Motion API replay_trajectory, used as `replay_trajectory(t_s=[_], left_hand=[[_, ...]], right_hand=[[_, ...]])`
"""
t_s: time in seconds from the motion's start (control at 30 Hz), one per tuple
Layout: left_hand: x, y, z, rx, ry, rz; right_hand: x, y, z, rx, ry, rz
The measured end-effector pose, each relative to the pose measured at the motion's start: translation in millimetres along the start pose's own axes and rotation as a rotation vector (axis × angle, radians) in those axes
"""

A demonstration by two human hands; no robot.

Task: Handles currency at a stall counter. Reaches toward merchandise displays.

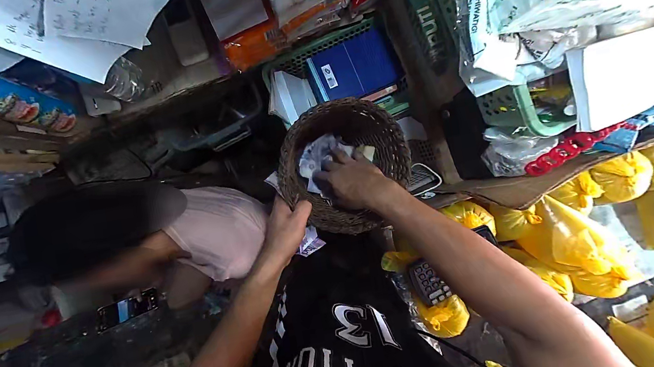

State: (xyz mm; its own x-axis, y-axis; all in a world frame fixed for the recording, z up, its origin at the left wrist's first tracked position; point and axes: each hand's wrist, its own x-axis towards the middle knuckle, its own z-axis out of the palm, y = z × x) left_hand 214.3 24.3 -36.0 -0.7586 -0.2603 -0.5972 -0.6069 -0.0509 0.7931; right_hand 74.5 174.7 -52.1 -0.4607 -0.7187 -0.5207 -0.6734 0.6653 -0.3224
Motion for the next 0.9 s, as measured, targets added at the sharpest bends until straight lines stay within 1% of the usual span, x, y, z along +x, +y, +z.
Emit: replay_trajectory(t_s=[0.07, 0.17, 0.2, 0.27, 0.33, 0.43, 0.57, 0.63, 0.7, 0.77, 0.83, 0.9], left_hand=[[0, -1, 1, -0.01, 0.008, 0.008], [-6, -7, 4, -0.024, 0.003, 0.038], [-8, -9, 5, -0.018, 0.005, 0.053], [-11, -12, 9, 0.017, 0.011, 0.073], [-15, -15, 12, 0.057, 0.019, 0.079], [-20, -19, 16, 0.092, 0.03, 0.103], [-24, -19, 18, 0.164, 0.042, 0.141], [-23, -17, 17, 0.199, 0.032, 0.132], [-23, -19, 16, 0.217, 0.021, 0.135], [-22, -18, 14, 0.237, 0.006, 0.154], [-22, -16, 15, 0.27, -0.008, 0.155], [-26, -19, 17, 0.28, -0.011, 0.145]], right_hand=[[-14, 6, -4, 0.058, 0.05, -0.05], [-34, 21, -26, 0.067, 0.303, -0.054], [-38, 25, -37, 0.076, 0.36, -0.041], [-46, 26, -57, 0.133, 0.417, -0.028], [-52, 24, -66, 0.172, 0.472, -0.025], [-54, 15, -57, 0.185, 0.473, -0.044], [-41, -2, -20, 0.12, 0.363, -0.033], [-31, 2, -9, 0.041, 0.259, 0.057], [-27, 13, -6, 0.007, 0.231, 0.164], [-29, 19, -15, 0.027, 0.293, 0.248], [-36, 13, -28, 0.018, 0.356, 0.303], [-48, 3, -29, -0.019, 0.482, 0.307]])
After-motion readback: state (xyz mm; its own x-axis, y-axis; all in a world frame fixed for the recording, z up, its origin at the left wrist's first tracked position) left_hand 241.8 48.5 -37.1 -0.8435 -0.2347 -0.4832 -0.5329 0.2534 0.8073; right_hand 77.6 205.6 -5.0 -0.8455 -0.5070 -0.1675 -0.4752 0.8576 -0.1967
